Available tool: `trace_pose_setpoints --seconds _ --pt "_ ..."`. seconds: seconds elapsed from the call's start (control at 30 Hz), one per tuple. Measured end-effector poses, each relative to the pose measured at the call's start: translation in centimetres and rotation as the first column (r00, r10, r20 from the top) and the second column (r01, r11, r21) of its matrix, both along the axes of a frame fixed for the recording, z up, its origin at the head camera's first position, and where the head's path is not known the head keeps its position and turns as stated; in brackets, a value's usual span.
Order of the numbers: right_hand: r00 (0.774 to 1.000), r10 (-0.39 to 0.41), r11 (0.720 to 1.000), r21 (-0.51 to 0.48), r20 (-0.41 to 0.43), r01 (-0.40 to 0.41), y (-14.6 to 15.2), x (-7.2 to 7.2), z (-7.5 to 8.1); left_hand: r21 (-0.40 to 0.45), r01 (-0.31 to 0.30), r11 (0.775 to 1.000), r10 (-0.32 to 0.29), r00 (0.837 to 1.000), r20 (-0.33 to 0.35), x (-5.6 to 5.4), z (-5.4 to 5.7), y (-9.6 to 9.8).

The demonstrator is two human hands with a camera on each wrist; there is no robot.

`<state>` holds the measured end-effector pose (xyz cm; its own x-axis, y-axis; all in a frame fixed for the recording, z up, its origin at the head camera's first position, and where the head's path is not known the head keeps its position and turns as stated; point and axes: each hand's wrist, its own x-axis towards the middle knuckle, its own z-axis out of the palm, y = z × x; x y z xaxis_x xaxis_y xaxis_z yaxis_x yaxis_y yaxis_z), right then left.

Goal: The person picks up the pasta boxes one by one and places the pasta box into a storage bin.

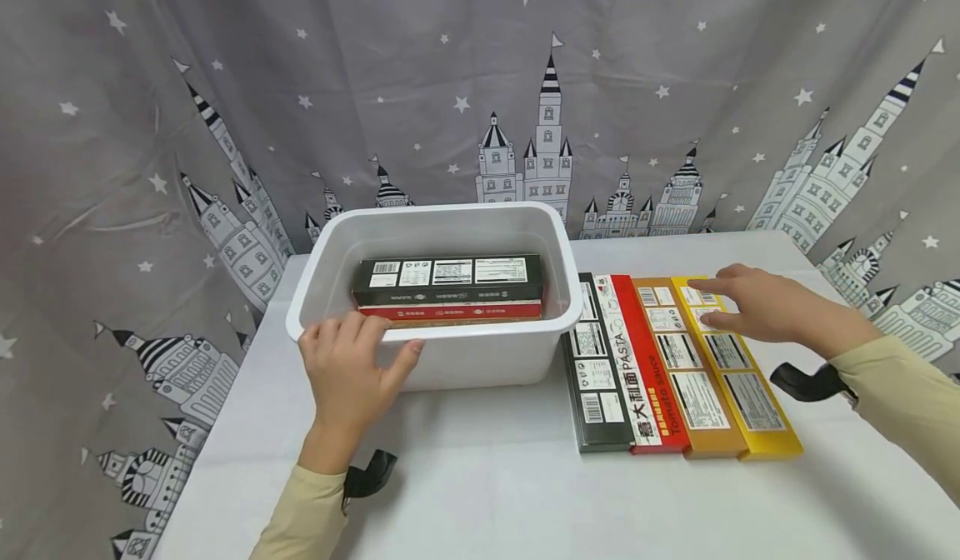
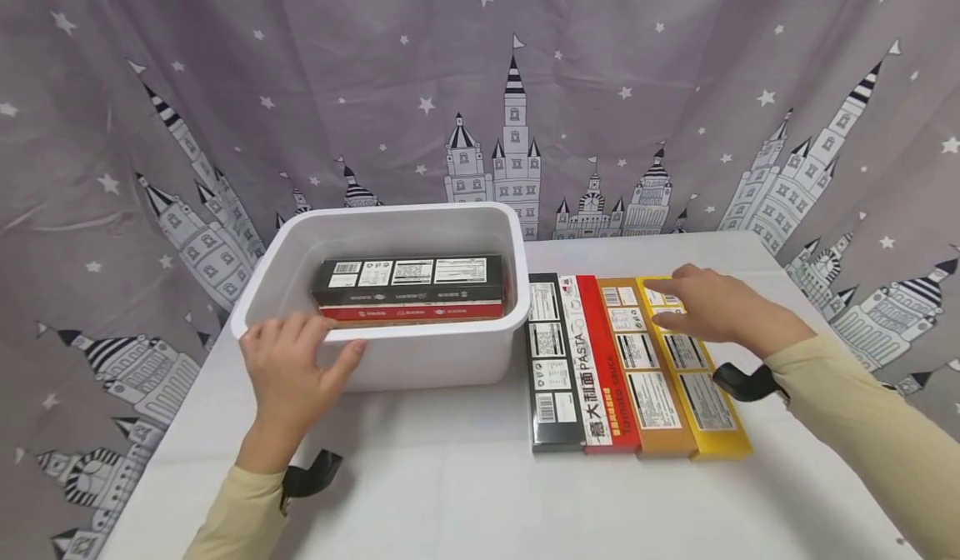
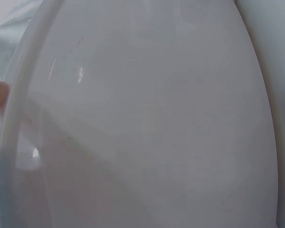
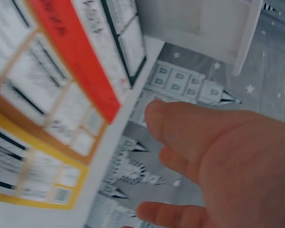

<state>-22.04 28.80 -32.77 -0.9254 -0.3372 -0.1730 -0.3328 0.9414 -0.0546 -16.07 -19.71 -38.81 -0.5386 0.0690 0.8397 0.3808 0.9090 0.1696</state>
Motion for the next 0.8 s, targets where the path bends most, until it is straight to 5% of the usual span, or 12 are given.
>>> trace_pose_setpoints --seconds 0.4,0.8 --pt "0.988 -0.133 0.987 -0.079 0.074 0.139 3.3 3.4 -4.8 0.006 0.005 1.0 -0.005 1.0 0.006 -0.1 -0.1 0.0" --pt "0.956 -0.279 0.949 -0.125 0.093 0.289 3.3 6.7 -9.5 0.004 0.012 1.0 -0.011 0.999 -0.042 -0.2 -0.2 0.0"
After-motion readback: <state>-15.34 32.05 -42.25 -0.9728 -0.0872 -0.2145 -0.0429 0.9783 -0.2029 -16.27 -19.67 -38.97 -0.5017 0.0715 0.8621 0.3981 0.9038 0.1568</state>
